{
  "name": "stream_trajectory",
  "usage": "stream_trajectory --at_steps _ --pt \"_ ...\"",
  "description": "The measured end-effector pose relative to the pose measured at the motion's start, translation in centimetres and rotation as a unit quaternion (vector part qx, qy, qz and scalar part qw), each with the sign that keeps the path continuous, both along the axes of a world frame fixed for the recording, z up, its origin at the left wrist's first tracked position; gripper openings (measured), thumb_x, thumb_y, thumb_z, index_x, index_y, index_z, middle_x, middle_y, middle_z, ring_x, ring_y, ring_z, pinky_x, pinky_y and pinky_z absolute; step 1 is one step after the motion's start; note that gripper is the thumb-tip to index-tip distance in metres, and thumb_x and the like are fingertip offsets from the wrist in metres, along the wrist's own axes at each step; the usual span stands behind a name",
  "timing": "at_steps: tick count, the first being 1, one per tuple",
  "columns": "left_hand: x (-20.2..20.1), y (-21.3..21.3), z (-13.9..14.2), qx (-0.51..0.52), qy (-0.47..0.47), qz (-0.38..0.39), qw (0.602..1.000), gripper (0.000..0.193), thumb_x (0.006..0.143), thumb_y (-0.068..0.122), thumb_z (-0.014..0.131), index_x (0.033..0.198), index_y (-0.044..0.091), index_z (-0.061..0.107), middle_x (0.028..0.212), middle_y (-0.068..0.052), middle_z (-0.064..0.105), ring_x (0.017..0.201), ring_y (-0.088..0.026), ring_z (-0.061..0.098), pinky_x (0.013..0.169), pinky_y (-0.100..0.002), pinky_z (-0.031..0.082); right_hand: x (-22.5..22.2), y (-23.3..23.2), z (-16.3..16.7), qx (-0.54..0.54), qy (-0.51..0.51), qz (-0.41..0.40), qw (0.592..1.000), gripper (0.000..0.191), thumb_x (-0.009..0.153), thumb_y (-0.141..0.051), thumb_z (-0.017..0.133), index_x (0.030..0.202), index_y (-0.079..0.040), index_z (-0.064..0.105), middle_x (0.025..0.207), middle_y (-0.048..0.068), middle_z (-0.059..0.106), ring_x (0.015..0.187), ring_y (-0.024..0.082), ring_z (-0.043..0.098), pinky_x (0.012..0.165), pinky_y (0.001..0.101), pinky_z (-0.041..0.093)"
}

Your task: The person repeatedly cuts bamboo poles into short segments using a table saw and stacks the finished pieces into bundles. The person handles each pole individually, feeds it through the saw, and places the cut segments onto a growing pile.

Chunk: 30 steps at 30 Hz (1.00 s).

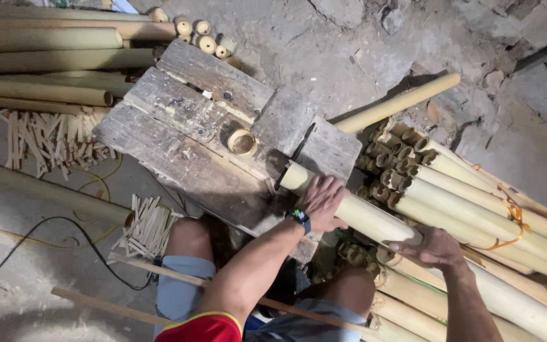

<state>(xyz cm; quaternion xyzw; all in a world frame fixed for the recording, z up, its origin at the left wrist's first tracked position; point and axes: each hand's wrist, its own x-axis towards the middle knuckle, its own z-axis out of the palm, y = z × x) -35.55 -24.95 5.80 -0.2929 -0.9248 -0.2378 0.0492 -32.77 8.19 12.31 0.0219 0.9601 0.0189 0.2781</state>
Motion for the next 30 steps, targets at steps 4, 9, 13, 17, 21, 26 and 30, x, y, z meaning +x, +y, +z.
stream_trajectory --at_steps 4,9,13,17,21,26,30 --pt "1.6 0.0 -1.4 0.043 0.083 0.045 0.995 0.107 0.065 0.072 0.079 0.139 0.001 0.049 0.136 -0.018 0.051 0.126 -0.034 0.048 0.114 -0.058 0.032 -0.5 0.7 -1.3 -0.051 -0.044 -0.095 0.993 0.1 0.052 -0.081 0.076 0.119 -0.006 0.076 0.095 0.015 0.083 0.09 0.028 0.081 0.09 0.0438 0.063" --pt "-0.5 1.0 -0.3 -0.12 -0.035 0.018 0.992 0.109 0.059 0.064 0.084 0.141 0.003 0.047 0.136 -0.013 0.05 0.126 -0.028 0.047 0.114 -0.053 0.032 -0.6 1.2 -1.1 -0.071 -0.038 -0.136 0.987 0.09 0.057 -0.081 0.071 0.11 -0.01 0.082 0.091 0.016 0.083 0.085 0.028 0.078 0.087 0.0485 0.06" --pt "-3.3 1.7 2.3 -0.186 -0.131 0.002 0.974 0.109 0.061 0.058 0.088 0.141 0.0 0.044 0.137 -0.018 0.049 0.126 -0.03 0.047 0.109 -0.051 0.038 -1.3 1.0 -0.3 -0.036 -0.054 -0.183 0.981 0.088 0.069 -0.083 0.063 0.113 -0.008 0.079 0.088 0.019 0.079 0.084 0.03 0.081 0.084 0.0514 0.062" --pt "-5.1 1.9 5.8 -0.248 -0.219 -0.016 0.944 0.113 0.059 0.052 0.091 0.143 -0.003 0.04 0.136 -0.021 0.049 0.126 -0.033 0.048 0.108 -0.051 0.04 -2.6 2.1 0.6 -0.066 -0.054 -0.219 0.972 0.095 0.071 -0.084 0.06 0.114 -0.002 0.079 0.088 0.022 0.078 0.087 0.036 0.08 0.082 0.0558 0.063" --pt "-0.2 0.3 7.6 0.022 -0.101 0.025 0.994 0.125 0.046 0.054 0.099 0.138 -0.003 0.037 0.136 -0.024 0.046 0.127 -0.036 0.046 0.111 -0.058 0.034 -0.8 3.9 0.4 -0.09 -0.019 -0.118 0.989 0.085 0.077 -0.079 0.053 0.12 -0.01 0.077 0.08 0.012 0.076 0.078 0.03 0.072 0.08 0.0536 0.059" --pt "9.1 -6.0 7.5 0.609 -0.149 0.236 0.743 0.118 0.061 0.025 0.097 0.15 0.008 0.022 0.135 -0.016 0.047 0.125 -0.028 0.055 0.105 -0.046 0.055 7.3 3.1 -0.5 -0.182 -0.017 -0.196 0.963 0.064 0.098 -0.069 0.04 0.118 -0.013 0.065 0.065 0.016 0.047 0.06 0.029 0.048 0.068 0.0475 0.055" --pt "12.0 -8.4 9.1 0.674 -0.201 0.123 0.7 0.111 0.069 0.016 0.096 0.152 0.012 0.023 0.132 -0.011 0.05 0.123 -0.023 0.055 0.104 -0.038 0.059 13.0 -1.0 -0.7 -0.291 0.138 -0.166 0.932 0.055 0.103 -0.046 0.045 0.098 0.002 0.07 0.062 0.013 0.053 0.059 0.027 0.054 0.064 0.0411 0.049"
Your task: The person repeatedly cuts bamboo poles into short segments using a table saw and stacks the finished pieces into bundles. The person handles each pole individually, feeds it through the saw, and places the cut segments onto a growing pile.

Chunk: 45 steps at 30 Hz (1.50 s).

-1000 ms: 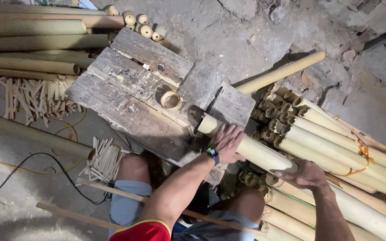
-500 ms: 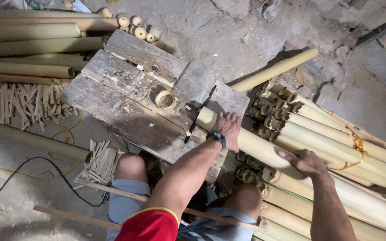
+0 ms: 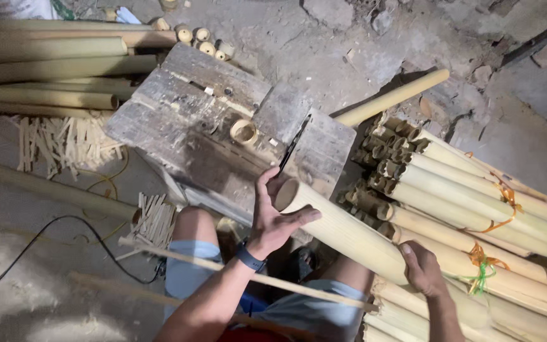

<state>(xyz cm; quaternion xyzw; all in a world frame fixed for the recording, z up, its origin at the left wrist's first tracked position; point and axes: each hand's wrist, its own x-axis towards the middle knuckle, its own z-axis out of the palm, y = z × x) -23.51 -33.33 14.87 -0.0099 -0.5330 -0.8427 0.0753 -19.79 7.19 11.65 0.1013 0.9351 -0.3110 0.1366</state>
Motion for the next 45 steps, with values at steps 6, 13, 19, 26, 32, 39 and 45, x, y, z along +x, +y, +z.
stream_trajectory --at_steps 6,13,19,26,32,39,45 --pt "2.5 0.0 2.6 0.025 0.065 0.046 0.996 0.104 0.072 0.014 0.096 0.149 0.011 0.026 0.132 -0.01 0.048 0.121 -0.021 0.056 0.099 -0.037 0.06 5.2 -5.0 2.4 0.013 0.215 0.0 0.977 0.04 0.106 -0.035 0.049 0.123 -0.008 0.074 0.074 0.008 0.054 0.067 0.023 0.059 0.065 0.0344 0.049" --pt "4.0 -0.1 4.0 -0.179 0.149 0.177 0.956 0.063 0.079 0.017 0.092 0.126 0.009 0.051 0.134 -0.014 0.048 0.128 -0.024 0.053 0.106 -0.038 0.05 6.9 -8.0 5.2 0.082 0.282 0.065 0.954 0.039 0.102 -0.036 0.049 0.123 -0.015 0.074 0.079 0.005 0.057 0.068 0.02 0.062 0.065 0.0343 0.05" --pt "5.0 0.1 4.5 -0.213 0.123 0.19 0.951 0.039 0.087 0.014 0.086 0.113 0.009 0.058 0.129 -0.013 0.051 0.122 -0.025 0.056 0.099 -0.037 0.052 7.8 -7.0 0.3 0.185 0.319 0.012 0.929 0.035 0.102 -0.03 0.049 0.121 -0.013 0.074 0.102 0.013 0.058 0.102 0.028 0.056 0.092 0.0443 0.047" --pt "6.4 0.4 5.3 -0.201 0.106 0.181 0.957 0.037 0.089 0.018 0.084 0.112 0.01 0.057 0.126 -0.013 0.051 0.116 -0.025 0.058 0.092 -0.036 0.056 11.9 -6.0 -3.5 -0.425 0.252 -0.547 0.676 0.075 0.099 -0.028 0.07 0.144 0.008 0.022 0.138 0.034 0.039 0.128 0.049 0.051 0.105 0.0655 0.048" --pt "7.9 1.2 6.5 -0.208 0.151 0.143 0.956 0.04 0.095 0.027 0.08 0.12 0.011 0.053 0.135 -0.015 0.046 0.123 -0.029 0.056 0.099 -0.04 0.056 11.1 -6.0 -2.5 -0.684 0.214 -0.535 0.447 0.068 0.096 -0.031 0.079 0.148 -0.011 0.04 0.148 0.024 0.048 0.139 0.039 0.057 0.109 0.0552 0.048" --pt "9.4 -2.3 -2.2 -0.547 0.051 -0.208 0.809 0.087 0.072 0.048 0.089 0.137 0.009 0.046 0.124 -0.025 0.056 0.111 -0.044 0.056 0.091 -0.055 0.047 11.1 5.7 9.4 -0.363 0.493 -0.46 0.643 0.055 0.074 -0.031 0.078 0.118 -0.018 0.049 0.131 0.008 0.058 0.123 0.029 0.059 0.105 0.0566 0.05" --pt "17.9 -2.5 -11.8 -0.542 0.017 -0.46 0.703 0.037 0.091 0.03 0.064 0.122 0.012 0.075 0.113 -0.018 0.073 0.107 -0.036 0.07 0.096 -0.048 0.054 9.6 6.7 16.1 -0.073 0.261 -0.373 0.887 0.074 0.059 -0.013 0.084 0.127 -0.01 0.053 0.12 0.011 0.066 0.105 0.027 0.067 0.092 0.0482 0.057"
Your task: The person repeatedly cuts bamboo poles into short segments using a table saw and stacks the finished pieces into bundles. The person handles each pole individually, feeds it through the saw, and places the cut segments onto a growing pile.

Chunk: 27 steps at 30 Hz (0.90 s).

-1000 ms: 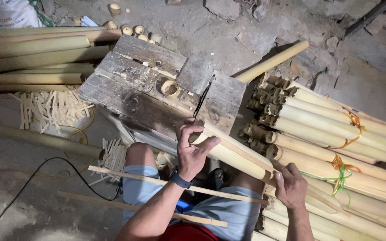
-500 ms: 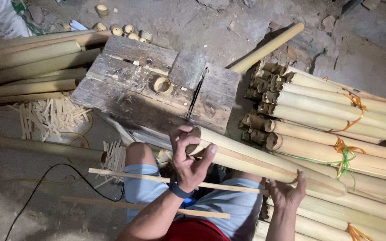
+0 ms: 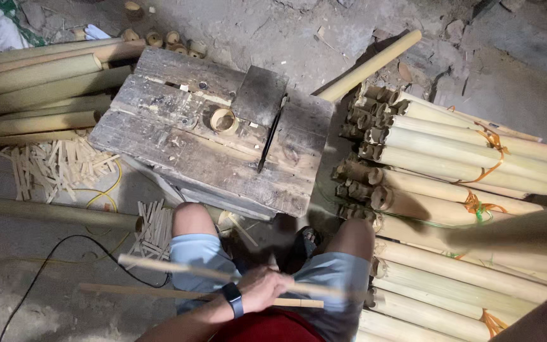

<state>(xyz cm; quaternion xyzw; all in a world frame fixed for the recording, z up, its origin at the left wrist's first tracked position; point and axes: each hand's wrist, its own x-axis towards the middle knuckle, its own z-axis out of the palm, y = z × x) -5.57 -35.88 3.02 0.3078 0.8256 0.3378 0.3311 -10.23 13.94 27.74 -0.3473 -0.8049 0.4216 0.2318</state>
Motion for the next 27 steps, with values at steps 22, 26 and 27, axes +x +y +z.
stream_trajectory --at_steps 22,26,27 --pt "-20.3 11.3 6.4 0.487 -0.376 0.569 0.545 0.072 0.075 0.04 0.078 0.135 0.003 0.06 0.139 -0.014 0.061 0.125 -0.023 0.057 0.107 -0.038 0.043 -5.1 -15.5 -10.6 0.36 -0.188 0.372 0.834 0.106 0.052 -0.048 0.095 0.136 -0.001 0.052 0.109 0.022 0.07 0.1 0.035 0.069 0.087 0.0465 0.057" --pt "-22.2 10.9 6.9 0.451 -0.358 0.631 0.52 0.07 0.071 0.037 0.084 0.126 0.002 0.058 0.135 -0.022 0.062 0.118 -0.029 0.064 0.096 -0.043 0.06 -6.6 -16.0 -12.5 0.464 -0.207 0.333 0.795 0.095 0.052 -0.042 0.094 0.129 -0.002 0.056 0.105 0.018 0.07 0.098 0.033 0.069 0.091 0.0468 0.055" --pt "-22.4 10.5 6.6 0.449 -0.36 0.639 0.51 0.07 0.07 0.037 0.086 0.124 0.003 0.057 0.134 -0.022 0.062 0.117 -0.029 0.066 0.093 -0.042 0.063 -7.4 -15.5 -13.0 0.461 -0.235 0.333 0.788 0.092 0.052 -0.039 0.093 0.128 -0.004 0.057 0.103 0.016 0.07 0.098 0.031 0.069 0.093 0.0451 0.056"
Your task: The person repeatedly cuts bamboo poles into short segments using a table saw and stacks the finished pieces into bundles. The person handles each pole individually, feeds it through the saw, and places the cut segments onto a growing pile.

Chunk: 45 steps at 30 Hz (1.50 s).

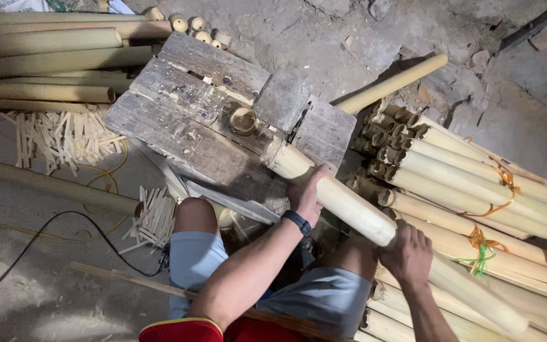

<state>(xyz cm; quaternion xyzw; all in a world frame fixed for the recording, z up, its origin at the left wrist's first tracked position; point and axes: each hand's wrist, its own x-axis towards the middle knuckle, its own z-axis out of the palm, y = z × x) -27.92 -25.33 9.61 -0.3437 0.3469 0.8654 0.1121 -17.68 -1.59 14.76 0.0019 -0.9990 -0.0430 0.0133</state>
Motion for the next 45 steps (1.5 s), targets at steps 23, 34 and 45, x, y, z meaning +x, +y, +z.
stream_trajectory --at_steps 23,34,45 --pt "-0.9 0.6 -9.6 -0.704 0.478 -0.267 0.452 0.092 0.082 0.041 0.081 0.159 0.02 0.036 0.161 -0.013 0.035 0.151 -0.037 0.028 0.124 -0.063 0.012 -7.2 4.5 -0.9 0.042 -0.134 0.001 0.99 0.084 0.06 -0.041 0.088 0.133 -0.019 0.053 0.126 0.008 0.069 0.115 0.029 0.069 0.104 0.0449 0.053" --pt "-5.4 1.2 -5.2 -0.724 0.41 -0.376 0.408 0.055 0.077 0.014 0.07 0.129 0.004 0.055 0.128 -0.017 0.052 0.119 -0.031 0.048 0.11 -0.058 0.032 -8.2 8.9 -0.8 0.076 -0.209 -0.019 0.975 0.105 0.058 -0.069 0.085 0.14 -0.016 0.048 0.115 0.009 0.073 0.108 0.023 0.073 0.108 0.0462 0.051" --pt "-5.7 -1.0 -4.6 -0.643 0.585 -0.278 0.409 0.089 0.061 0.055 0.091 0.129 0.011 0.054 0.133 -0.013 0.05 0.126 -0.031 0.046 0.11 -0.054 0.037 -9.2 9.4 -2.0 0.048 -0.302 -0.131 0.943 0.106 0.061 -0.059 0.086 0.15 -0.017 0.047 0.116 0.012 0.075 0.095 0.026 0.08 0.09 0.0379 0.067"
